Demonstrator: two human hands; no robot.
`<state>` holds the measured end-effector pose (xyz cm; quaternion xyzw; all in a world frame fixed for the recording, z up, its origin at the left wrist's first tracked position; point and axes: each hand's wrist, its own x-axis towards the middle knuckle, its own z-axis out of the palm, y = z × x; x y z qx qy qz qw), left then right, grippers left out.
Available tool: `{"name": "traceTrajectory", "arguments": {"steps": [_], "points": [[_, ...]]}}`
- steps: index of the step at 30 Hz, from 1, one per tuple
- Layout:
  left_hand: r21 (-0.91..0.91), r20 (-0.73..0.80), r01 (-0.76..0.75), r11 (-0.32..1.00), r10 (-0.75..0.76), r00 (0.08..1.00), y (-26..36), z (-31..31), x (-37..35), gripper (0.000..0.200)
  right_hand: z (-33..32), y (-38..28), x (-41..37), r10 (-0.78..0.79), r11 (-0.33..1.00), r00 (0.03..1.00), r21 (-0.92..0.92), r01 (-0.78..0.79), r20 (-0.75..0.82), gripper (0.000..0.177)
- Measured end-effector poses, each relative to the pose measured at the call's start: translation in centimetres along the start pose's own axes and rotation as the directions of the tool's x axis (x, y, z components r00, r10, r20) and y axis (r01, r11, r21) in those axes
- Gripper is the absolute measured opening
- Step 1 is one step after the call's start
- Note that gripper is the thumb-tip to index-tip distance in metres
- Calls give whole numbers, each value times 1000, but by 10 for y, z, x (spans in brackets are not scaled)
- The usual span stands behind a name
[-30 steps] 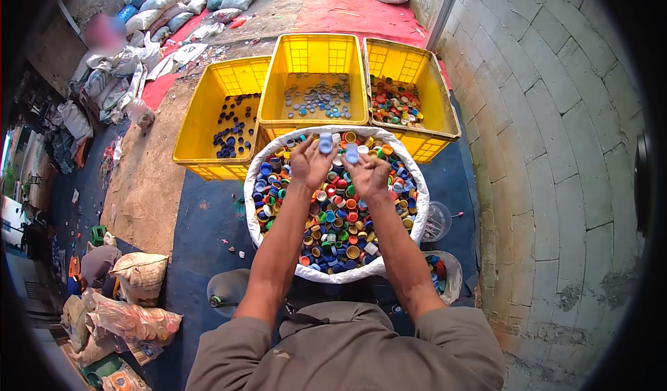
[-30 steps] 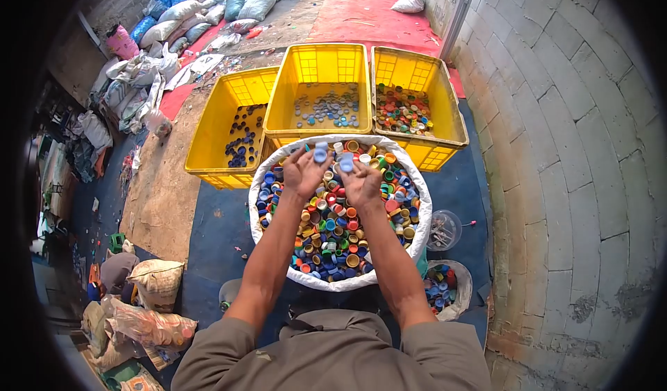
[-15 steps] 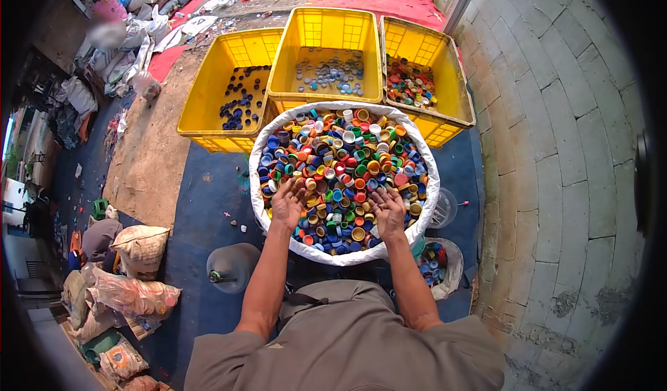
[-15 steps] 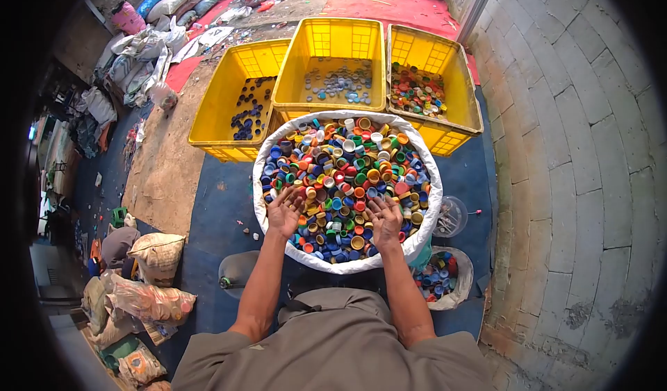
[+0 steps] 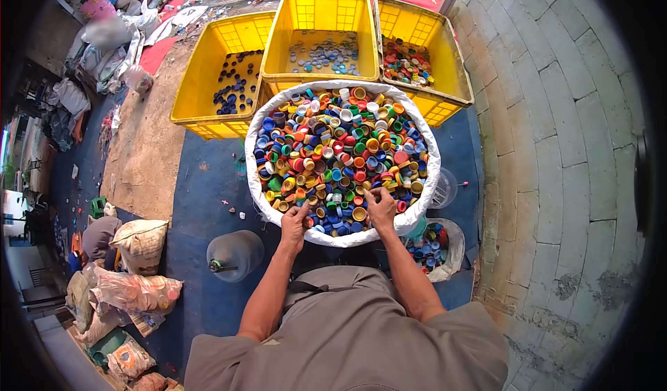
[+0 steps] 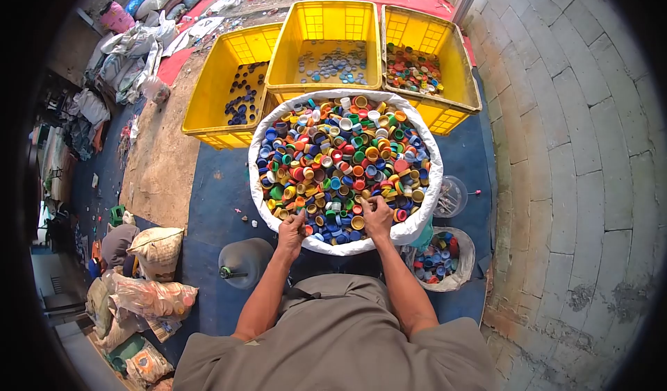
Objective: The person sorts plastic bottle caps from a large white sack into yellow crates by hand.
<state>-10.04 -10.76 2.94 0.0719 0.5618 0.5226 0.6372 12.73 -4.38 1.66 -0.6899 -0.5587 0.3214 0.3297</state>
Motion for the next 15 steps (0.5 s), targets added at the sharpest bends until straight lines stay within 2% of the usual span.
{"name": "traceTrajectory", "arguments": {"steps": [2,3,6,8,11,15], "points": [[-15,2,42,999,-42,999,-4,3,-3,28,5,0,14,-202,957,979,-219,192,-22,29],[28,12,42,999,-42,999,-5,3,-3,29,6,-5,21,-173,976,985,-135,170,-13,32],[46,4,52,998,-53,999,-11,3,-6,27,10,-21,43,-403,860,914,-359,362,-43,38],[83,18,43,996,-45,999,-14,2,-8,24,22,-13,58,-404,838,915,-402,370,-1,54],[121,20,45,992,-48,999,-10,0,-13,23,29,-15,70,-424,780,901,-468,415,92,65],[113,14,58,992,-60,998,-6,-7,-16,19,36,-15,72,-383,786,919,-491,376,92,65]]}}
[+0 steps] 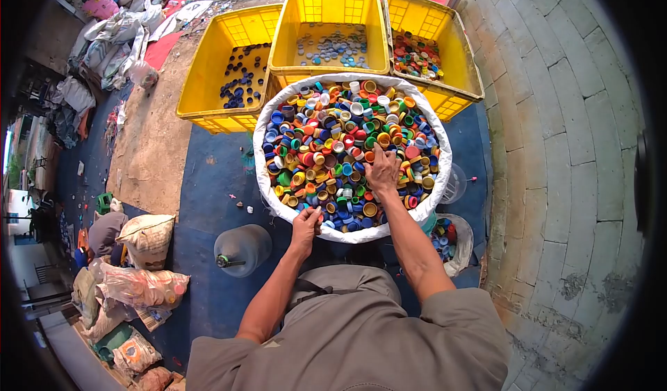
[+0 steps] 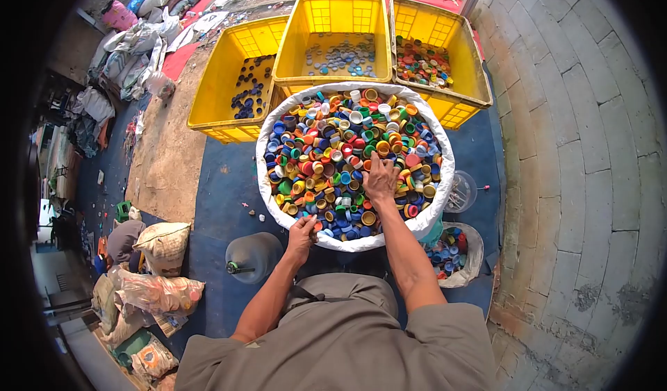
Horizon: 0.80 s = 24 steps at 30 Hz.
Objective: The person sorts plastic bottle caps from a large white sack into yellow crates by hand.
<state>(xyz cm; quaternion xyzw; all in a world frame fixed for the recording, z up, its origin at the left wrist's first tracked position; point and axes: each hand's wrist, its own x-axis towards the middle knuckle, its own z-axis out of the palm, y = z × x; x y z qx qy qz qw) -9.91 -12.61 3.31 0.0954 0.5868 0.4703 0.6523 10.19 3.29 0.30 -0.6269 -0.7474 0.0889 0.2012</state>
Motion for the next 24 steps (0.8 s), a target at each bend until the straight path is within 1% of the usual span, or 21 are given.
{"name": "traceTrajectory", "arguments": {"steps": [3,6,10,12,13,15,17,18,19,20,21,22,23,24], "points": [[-6,-15,3,1000,-3,1000,0,-2,0,18,5,-3,0,70,996,997,-48,-69,15,64],[5,-4,0,1000,0,1000,-2,-1,3,17,8,-3,0,78,995,997,-56,-78,0,62],[79,5,-43,996,43,999,2,11,6,18,3,1,-12,19,1000,998,15,-18,-60,61],[142,18,-86,986,84,996,7,20,10,19,2,5,-27,19,1000,996,-2,-20,-88,58],[200,26,-140,970,138,990,8,25,15,19,-5,3,-35,23,1000,995,0,-23,-94,57],[311,56,-247,918,242,969,7,35,31,21,-21,-1,-52,17,1000,987,-2,-18,-159,57],[405,82,-313,859,307,948,11,50,44,26,-27,1,-69,179,972,971,181,-150,-160,58],[467,114,-446,764,448,887,6,57,58,27,-31,2,-76,287,924,951,296,-242,-118,59],[518,159,-564,643,576,802,9,67,67,29,-34,4,-82,361,823,924,507,-254,-123,54],[564,192,-563,605,566,801,12,75,74,32,-38,5,-89,488,616,872,695,-370,32,52],[658,224,-573,488,600,768,9,79,88,35,-49,1,-94,559,353,802,816,-459,209,49],[720,293,-600,350,630,719,16,89,91,38,-61,-1,-98,555,70,762,894,-442,333,42],[762,366,-615,203,648,668,23,99,93,40,-69,-3,-103,513,-212,727,888,-408,457,37],[752,417,-645,137,659,626,22,104,103,45,-70,1,-110,439,-390,739,849,-357,512,36]]}}
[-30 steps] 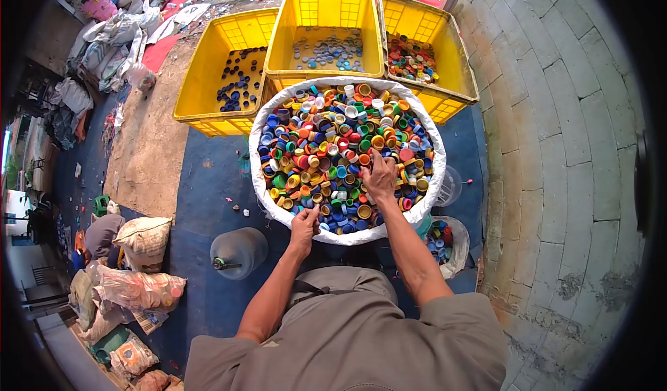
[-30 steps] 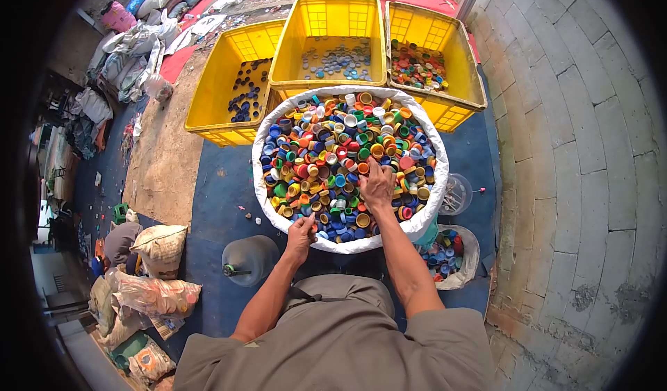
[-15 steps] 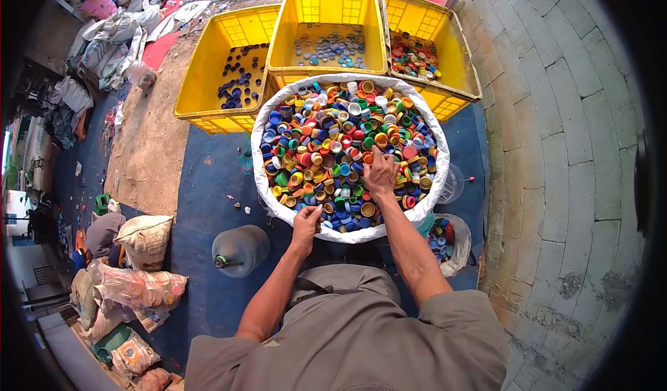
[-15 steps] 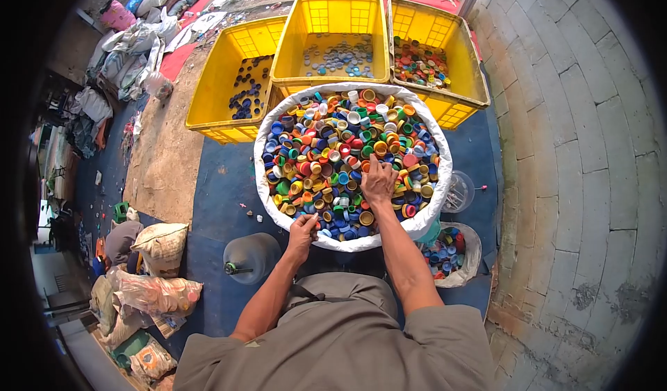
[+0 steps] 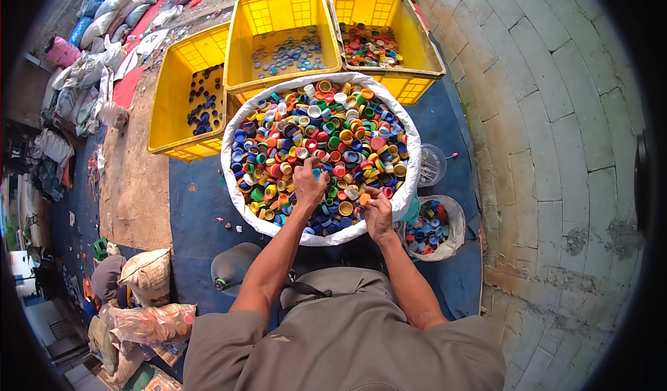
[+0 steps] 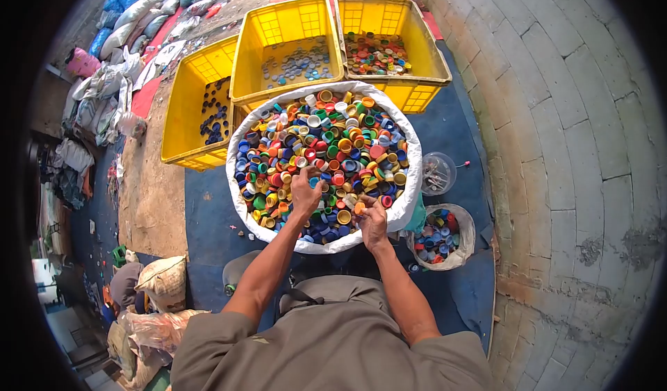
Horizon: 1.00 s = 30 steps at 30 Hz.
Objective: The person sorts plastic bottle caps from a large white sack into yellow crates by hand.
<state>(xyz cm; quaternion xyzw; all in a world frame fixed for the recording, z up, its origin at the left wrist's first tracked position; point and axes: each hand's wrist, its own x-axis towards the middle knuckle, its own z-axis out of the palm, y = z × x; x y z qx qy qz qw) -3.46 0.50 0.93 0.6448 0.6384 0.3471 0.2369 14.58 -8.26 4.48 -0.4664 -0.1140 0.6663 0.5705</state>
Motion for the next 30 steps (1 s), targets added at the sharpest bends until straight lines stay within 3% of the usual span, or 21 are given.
{"name": "traceTrajectory", "arguments": {"steps": [2,5,7,13,17,21,24,27,30], "points": [[120,22,-92,989,90,996,-4,13,13,51,-13,3,-9,95,948,991,294,-119,95,31],[213,80,-218,952,205,975,-1,24,29,53,-18,1,-25,112,906,988,398,-146,108,29],[257,117,-296,920,275,954,0,30,34,56,-18,-4,-34,122,907,990,397,-140,70,29],[404,116,-278,872,252,961,10,43,35,60,-38,-3,-40,105,940,994,324,-104,15,30],[366,126,-124,922,83,989,16,44,38,60,-41,-8,-40,105,956,994,276,-102,4,33],[213,73,42,976,-58,996,7,48,42,45,-39,-8,-34,91,970,996,227,-92,12,34],[106,-12,-6,994,7,1000,-1,51,39,30,-36,-8,-33,96,973,995,208,-99,25,35],[-133,-17,106,985,-109,994,-17,54,38,20,-31,-8,-34,122,973,992,194,-125,29,35],[-101,-62,70,992,-76,995,-15,46,34,15,-27,-9,-35,142,975,990,167,-144,25,34]]}}
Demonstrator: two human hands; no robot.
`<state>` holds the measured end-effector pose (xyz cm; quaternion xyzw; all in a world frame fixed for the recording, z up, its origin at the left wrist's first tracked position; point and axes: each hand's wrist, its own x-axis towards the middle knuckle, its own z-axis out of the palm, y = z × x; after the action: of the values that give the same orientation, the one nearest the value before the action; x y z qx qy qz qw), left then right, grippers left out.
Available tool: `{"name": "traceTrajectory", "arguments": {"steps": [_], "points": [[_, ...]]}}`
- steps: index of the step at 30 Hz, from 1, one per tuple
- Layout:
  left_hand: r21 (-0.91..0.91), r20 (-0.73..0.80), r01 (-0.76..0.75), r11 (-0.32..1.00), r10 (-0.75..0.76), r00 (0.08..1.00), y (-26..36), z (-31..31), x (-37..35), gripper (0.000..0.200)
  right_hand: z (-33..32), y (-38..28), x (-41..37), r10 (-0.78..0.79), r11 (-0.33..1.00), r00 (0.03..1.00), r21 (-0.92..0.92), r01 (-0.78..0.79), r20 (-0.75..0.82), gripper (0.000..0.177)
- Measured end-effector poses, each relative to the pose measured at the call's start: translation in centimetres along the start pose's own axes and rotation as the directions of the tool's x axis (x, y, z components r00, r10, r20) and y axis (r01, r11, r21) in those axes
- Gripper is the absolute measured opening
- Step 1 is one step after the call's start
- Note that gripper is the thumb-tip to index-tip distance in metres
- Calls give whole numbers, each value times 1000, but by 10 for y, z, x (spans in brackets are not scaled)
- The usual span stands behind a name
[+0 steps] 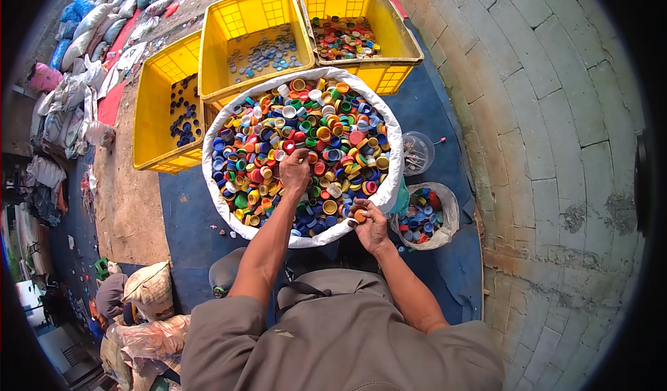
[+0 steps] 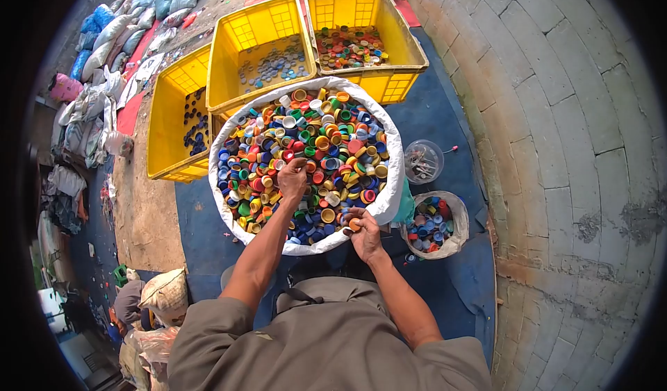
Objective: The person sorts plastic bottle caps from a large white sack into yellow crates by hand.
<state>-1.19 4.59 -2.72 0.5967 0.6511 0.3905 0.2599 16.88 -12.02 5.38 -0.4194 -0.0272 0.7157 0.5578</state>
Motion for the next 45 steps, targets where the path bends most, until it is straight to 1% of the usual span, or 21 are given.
{"name": "traceTrajectory", "arguments": {"steps": [1,4,7,8,12,16,17,19,21,23,26,27,29,32,34,35,36,38,41,44,45], "points": [[5,-3,9,1000,-9,1000,2,-4,-2,15,1,1,0,8,1000,1000,-8,-8,0,34],[-383,9,198,902,-210,978,15,-13,-13,15,1,5,4,30,999,1000,-12,-30,-3,34],[-549,1,201,811,-240,971,9,-16,-20,15,5,7,8,33,999,999,-26,-33,5,33],[-581,-6,160,798,-201,980,4,-19,-20,16,7,7,9,34,999,999,-34,-33,10,33],[-697,124,373,612,-409,904,17,-45,-26,20,12,13,18,29,997,999,-69,-27,30,34],[-817,188,373,441,-407,894,12,-70,-31,25,14,20,34,32,976,999,-216,-30,5,32],[-848,234,393,357,-413,880,9,-77,-35,25,16,21,40,-35,922,999,-386,28,-11,30],[-886,325,426,182,-411,852,3,-93,-47,25,16,27,55,-170,719,985,-685,122,-3,28],[-892,393,448,63,-385,835,-3,-111,-62,29,26,24,65,-340,386,928,-877,286,153,30],[-869,477,492,-58,-370,797,-10,-125,-80,24,26,26,85,-400,172,880,-921,348,258,36],[-854,521,446,-269,-418,744,-8,-139,-101,23,29,27,107,-406,-253,790,-887,386,459,45],[-847,531,449,-285,-419,736,-10,-141,-107,20,33,26,110,-389,-287,785,-873,395,483,48],[-811,584,481,-333,-483,652,-13,-145,-118,17,43,23,115,-352,-355,770,-838,416,531,52],[-797,600,519,-310,-510,617,-14,-145,-130,13,43,25,127,-325,-430,744,-792,434,584,58],[-790,611,535,-300,-463,642,-17,-145,-136,10,49,23,127,-288,-483,780,-787,383,556,58],[-786,616,544,-294,-440,653,-18,-144,-138,10,48,25,129,-297,-483,765,-781,396,571,58],[-787,599,571,-233,-509,618,-6,-146,-135,11,49,25,131,-307,-483,750,-775,407,585,58],[-780,590,596,-189,-538,602,-5,-142,-135,13,49,25,134,-318,-502,711,-747,436,628,53],[-751,575,653,-93,-579,578,4,-136,-131,17,43,28,143,-294,-536,715,-729,426,634,48],[-728,551,686,0,-594,585,10,-127,-129,18,45,25,141,-308,-470,704,-746,472,639,45],[-705,535,705,78,-594,601,13,-123,-128,19,44,25,143,-349,-355,712,-789,502,609,45]]}}
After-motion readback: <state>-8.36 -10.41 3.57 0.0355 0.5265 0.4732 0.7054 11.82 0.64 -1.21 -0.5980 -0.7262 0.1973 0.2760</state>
